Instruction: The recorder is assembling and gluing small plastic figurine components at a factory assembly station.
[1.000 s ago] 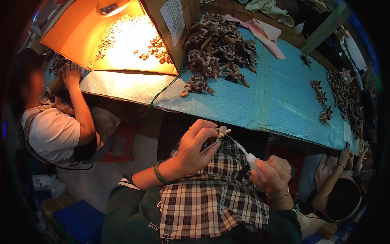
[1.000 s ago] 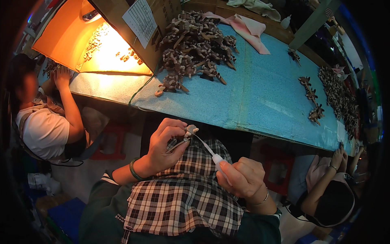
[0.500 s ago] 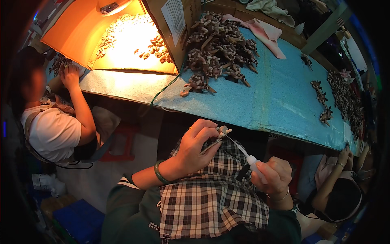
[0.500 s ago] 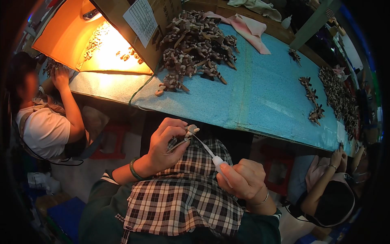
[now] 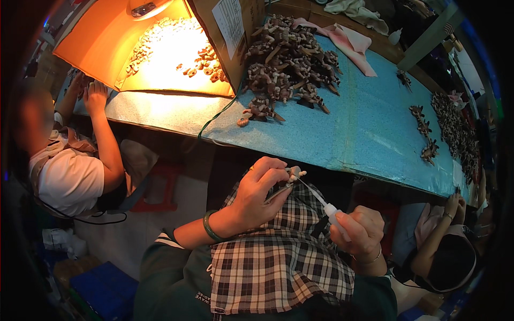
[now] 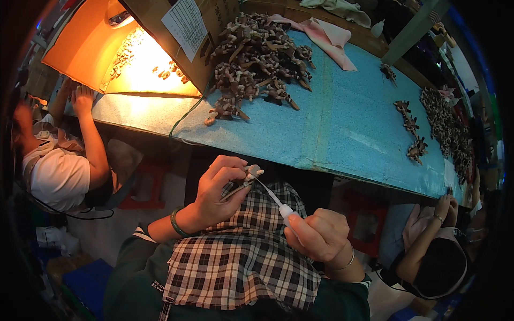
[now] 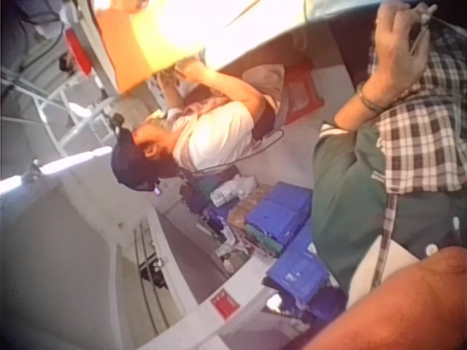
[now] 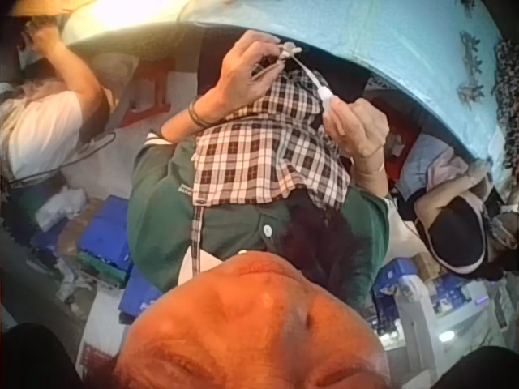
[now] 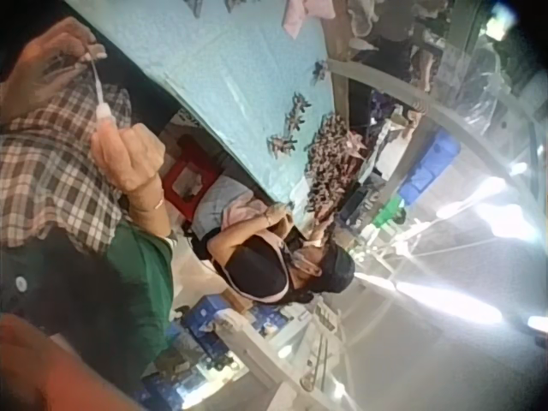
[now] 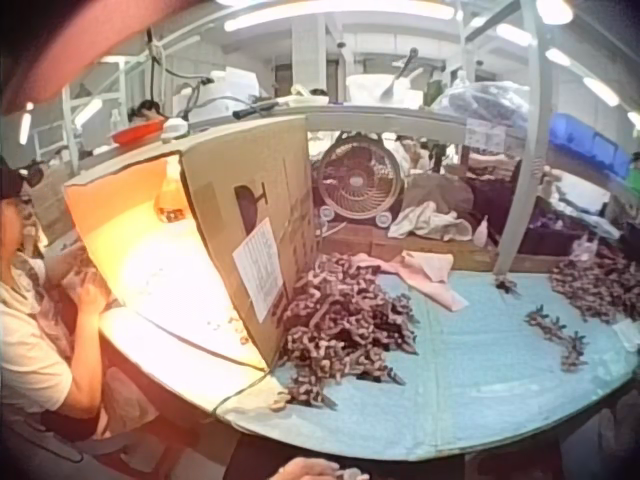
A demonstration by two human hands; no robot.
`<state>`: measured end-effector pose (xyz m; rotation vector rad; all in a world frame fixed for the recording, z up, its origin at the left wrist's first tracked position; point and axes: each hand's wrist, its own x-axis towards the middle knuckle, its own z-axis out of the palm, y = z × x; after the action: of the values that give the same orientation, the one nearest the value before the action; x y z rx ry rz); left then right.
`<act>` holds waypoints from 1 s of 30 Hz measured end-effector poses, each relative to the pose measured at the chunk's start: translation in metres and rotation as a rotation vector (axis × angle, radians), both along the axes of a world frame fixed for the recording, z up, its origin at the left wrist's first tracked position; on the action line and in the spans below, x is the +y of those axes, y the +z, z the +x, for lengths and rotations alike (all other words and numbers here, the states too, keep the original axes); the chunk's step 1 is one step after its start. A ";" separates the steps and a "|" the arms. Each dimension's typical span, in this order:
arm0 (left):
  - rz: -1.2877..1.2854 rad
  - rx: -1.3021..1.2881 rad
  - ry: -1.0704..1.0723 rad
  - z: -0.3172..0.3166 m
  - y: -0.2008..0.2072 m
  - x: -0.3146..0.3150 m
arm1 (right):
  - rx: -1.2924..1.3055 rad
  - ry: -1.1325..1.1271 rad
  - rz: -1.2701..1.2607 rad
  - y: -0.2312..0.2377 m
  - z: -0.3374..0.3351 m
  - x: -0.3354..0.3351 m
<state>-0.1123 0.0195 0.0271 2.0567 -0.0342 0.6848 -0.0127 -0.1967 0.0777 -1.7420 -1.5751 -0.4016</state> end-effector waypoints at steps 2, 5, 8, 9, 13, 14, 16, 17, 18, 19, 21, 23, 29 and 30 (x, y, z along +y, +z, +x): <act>-0.011 0.013 0.002 -0.001 0.000 0.000 | -0.005 0.002 -0.004 0.000 0.000 0.000; -0.012 0.016 0.004 0.000 -0.001 -0.001 | -0.004 0.003 -0.009 -0.001 0.000 -0.002; -0.036 0.027 0.014 0.002 0.000 -0.002 | 0.037 -0.115 0.087 -0.003 0.005 -0.004; -0.037 0.024 0.014 0.002 0.001 -0.002 | 0.014 -0.176 0.163 -0.007 0.011 -0.004; -0.076 0.025 -0.007 0.006 0.002 -0.003 | 1.021 -0.300 0.399 -0.021 0.045 -0.008; -0.103 0.035 -0.018 0.007 0.003 -0.003 | 1.198 -0.198 0.488 -0.028 0.065 -0.007; -0.088 0.016 -0.023 0.008 0.003 0.000 | 1.539 -0.080 0.596 -0.035 0.099 -0.006; -0.106 0.036 -0.025 0.007 0.001 0.000 | 1.560 -0.099 0.605 -0.039 0.118 -0.004; -0.143 0.031 -0.034 0.005 -0.001 0.001 | 1.587 -0.113 0.614 -0.042 0.134 0.001; -0.181 0.026 -0.041 0.004 -0.004 0.002 | 1.534 -0.126 0.631 -0.042 0.149 0.009; -0.245 0.015 -0.052 0.001 -0.006 0.003 | 1.459 -0.144 0.655 -0.049 0.185 0.014; -0.373 -0.003 -0.063 0.001 -0.005 0.001 | 1.174 -0.276 0.507 -0.065 0.222 0.012; -0.427 0.009 -0.129 -0.002 -0.007 0.009 | 0.542 -0.769 -0.175 -0.080 0.258 -0.004; -0.502 0.041 -0.157 -0.003 -0.009 0.008 | 0.446 -0.805 -0.149 -0.080 0.251 -0.003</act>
<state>-0.1151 0.0275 0.0184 1.5658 0.0012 0.4927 0.2383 -0.2002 -0.0027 -2.3407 -0.5599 -0.2414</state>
